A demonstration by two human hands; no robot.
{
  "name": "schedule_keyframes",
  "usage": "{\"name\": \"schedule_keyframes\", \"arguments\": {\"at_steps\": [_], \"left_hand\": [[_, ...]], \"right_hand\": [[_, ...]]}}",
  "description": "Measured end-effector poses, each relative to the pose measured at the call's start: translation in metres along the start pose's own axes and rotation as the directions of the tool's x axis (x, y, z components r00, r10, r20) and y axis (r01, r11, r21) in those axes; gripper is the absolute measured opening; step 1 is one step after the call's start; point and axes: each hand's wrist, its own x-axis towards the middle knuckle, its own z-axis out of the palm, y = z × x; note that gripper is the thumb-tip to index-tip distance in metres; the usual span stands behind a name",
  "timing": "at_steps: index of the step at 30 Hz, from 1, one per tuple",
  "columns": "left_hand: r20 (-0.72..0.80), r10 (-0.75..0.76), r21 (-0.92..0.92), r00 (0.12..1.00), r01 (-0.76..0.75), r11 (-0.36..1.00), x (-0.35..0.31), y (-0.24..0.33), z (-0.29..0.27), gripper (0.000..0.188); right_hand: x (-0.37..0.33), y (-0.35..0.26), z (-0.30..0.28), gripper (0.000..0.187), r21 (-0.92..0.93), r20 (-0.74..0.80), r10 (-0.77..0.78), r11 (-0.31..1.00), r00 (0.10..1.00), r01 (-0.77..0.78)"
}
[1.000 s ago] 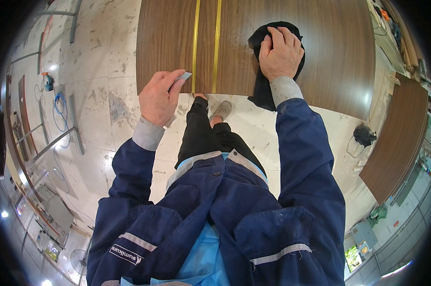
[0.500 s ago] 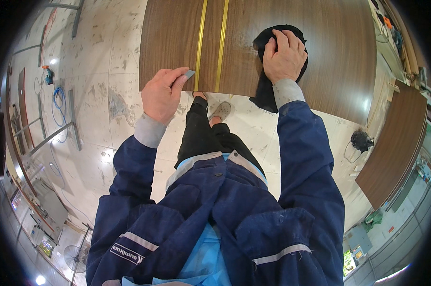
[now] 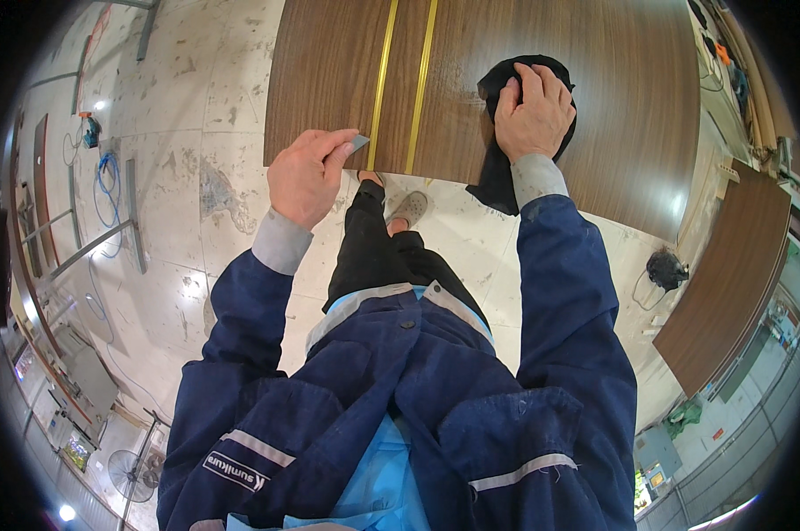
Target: The person wipes a large wooden tabletop with a black cloth, then applies two parallel strips of gold decorative tape along the center. They smooth the tape with the cloth and use a small blade to trim excess tape at the edges.
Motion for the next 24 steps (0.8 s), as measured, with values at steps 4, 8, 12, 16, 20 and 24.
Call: {"name": "schedule_keyframes", "arguments": {"at_steps": [4,8,12,16,20,24], "left_hand": [[-0.021,-0.047,-0.038,0.999,0.046,0.998,0.0002,0.0017,-0.0004,0.019],[-0.019,-0.046,-0.021,0.999,0.045,0.999,0.0002,0.0029,0.0006,0.02],[0.002,0.003,-0.03,1.0,-0.003,1.0,-0.0007,-0.0008,-0.0007,0.021],[-0.029,-0.031,-0.068,0.999,0.029,0.997,0.0023,-0.0027,0.0019,0.02],[-0.013,-0.032,-0.064,0.999,0.031,0.997,0.004,-0.0024,0.0028,0.02],[0.04,0.002,-0.061,0.999,0.001,0.998,0.0017,-0.0049,-0.0015,0.021]], "right_hand": [[-0.0002,-0.0004,0.0003,0.034,-0.017,0.002,0.003,1.0,1.0,-0.003],[0.0002,-0.0009,-0.0001,0.034,-0.019,0.007,0.01,1.0,1.0,-0.01],[0.0,-0.0012,-0.0006,0.034,0.002,0.01,0.015,1.0,1.0,-0.015],[0.0001,-0.0009,0.0003,0.034,0.004,0.014,0.02,1.0,1.0,-0.02],[0.0006,-0.0006,0.0007,0.033,0.003,0.0,0.01,1.0,1.0,-0.01],[0.0009,-0.0011,-0.0006,0.035,-0.022,0.027,0.02,1.0,0.999,-0.019]]}}
